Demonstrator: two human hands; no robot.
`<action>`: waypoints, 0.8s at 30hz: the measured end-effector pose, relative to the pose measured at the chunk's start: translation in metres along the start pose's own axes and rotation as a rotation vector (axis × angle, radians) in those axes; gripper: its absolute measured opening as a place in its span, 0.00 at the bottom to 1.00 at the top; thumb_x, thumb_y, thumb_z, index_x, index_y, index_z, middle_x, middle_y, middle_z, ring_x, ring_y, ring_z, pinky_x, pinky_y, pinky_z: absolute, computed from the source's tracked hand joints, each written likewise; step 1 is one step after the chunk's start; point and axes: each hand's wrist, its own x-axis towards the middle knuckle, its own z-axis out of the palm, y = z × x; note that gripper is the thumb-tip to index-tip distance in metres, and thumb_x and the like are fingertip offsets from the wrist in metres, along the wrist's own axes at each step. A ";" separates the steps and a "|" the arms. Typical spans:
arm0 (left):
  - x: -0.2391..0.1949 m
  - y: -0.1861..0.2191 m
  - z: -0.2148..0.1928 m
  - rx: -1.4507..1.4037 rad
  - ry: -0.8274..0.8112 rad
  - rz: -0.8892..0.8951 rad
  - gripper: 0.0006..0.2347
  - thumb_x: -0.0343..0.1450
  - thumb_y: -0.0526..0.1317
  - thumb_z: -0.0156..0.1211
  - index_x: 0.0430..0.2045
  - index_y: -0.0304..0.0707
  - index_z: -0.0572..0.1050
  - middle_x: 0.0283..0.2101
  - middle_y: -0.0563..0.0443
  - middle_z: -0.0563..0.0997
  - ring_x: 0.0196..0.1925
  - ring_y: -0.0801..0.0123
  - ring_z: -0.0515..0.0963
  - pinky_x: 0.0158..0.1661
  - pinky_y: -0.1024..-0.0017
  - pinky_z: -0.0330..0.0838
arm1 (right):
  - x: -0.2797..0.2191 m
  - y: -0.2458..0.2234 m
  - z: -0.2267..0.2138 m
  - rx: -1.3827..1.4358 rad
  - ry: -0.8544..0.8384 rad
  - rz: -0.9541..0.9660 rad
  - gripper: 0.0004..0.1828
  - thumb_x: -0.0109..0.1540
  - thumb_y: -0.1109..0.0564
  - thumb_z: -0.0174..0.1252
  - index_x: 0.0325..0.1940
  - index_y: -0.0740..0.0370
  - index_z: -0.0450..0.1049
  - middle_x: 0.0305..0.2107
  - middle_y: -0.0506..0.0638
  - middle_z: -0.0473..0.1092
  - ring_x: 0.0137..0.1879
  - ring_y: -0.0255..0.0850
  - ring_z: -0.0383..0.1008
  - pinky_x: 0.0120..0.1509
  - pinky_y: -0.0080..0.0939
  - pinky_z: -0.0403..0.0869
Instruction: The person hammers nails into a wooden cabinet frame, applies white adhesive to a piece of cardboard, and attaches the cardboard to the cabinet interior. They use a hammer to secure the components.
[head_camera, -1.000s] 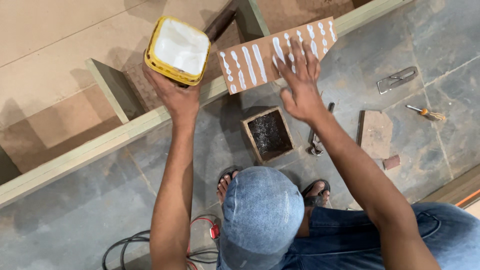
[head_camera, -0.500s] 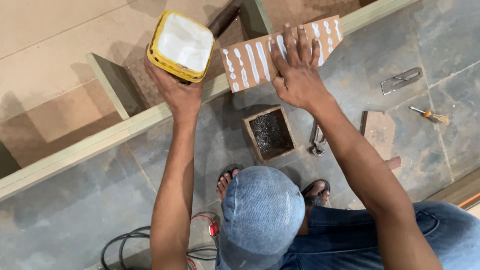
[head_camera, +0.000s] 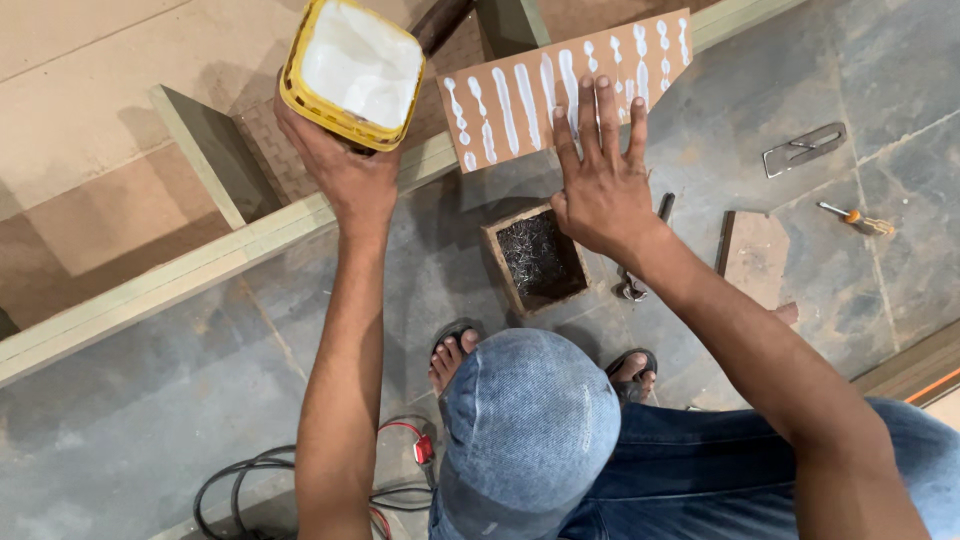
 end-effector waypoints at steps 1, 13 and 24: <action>-0.001 0.000 0.000 -0.005 -0.003 -0.003 0.41 0.72 0.46 0.81 0.69 0.33 0.51 0.67 0.37 0.61 0.73 0.45 0.63 0.72 0.53 0.59 | -0.003 -0.003 0.001 -0.071 0.006 -0.001 0.48 0.61 0.44 0.50 0.81 0.72 0.54 0.77 0.76 0.34 0.84 0.65 0.24 0.80 0.73 0.26; 0.000 -0.005 0.003 -0.019 -0.002 0.017 0.42 0.72 0.42 0.82 0.73 0.36 0.51 0.67 0.39 0.60 0.73 0.48 0.63 0.72 0.54 0.60 | 0.008 0.022 0.024 -0.272 0.286 -0.146 0.25 0.68 0.54 0.55 0.70 0.60 0.73 0.77 0.68 0.51 0.84 0.62 0.36 0.81 0.70 0.29; -0.001 -0.001 0.002 -0.048 -0.001 0.007 0.42 0.70 0.41 0.83 0.70 0.34 0.51 0.67 0.38 0.61 0.73 0.48 0.64 0.72 0.55 0.62 | 0.017 0.047 0.018 -0.142 0.572 -0.349 0.11 0.68 0.51 0.71 0.52 0.53 0.82 0.71 0.53 0.65 0.78 0.50 0.57 0.80 0.59 0.48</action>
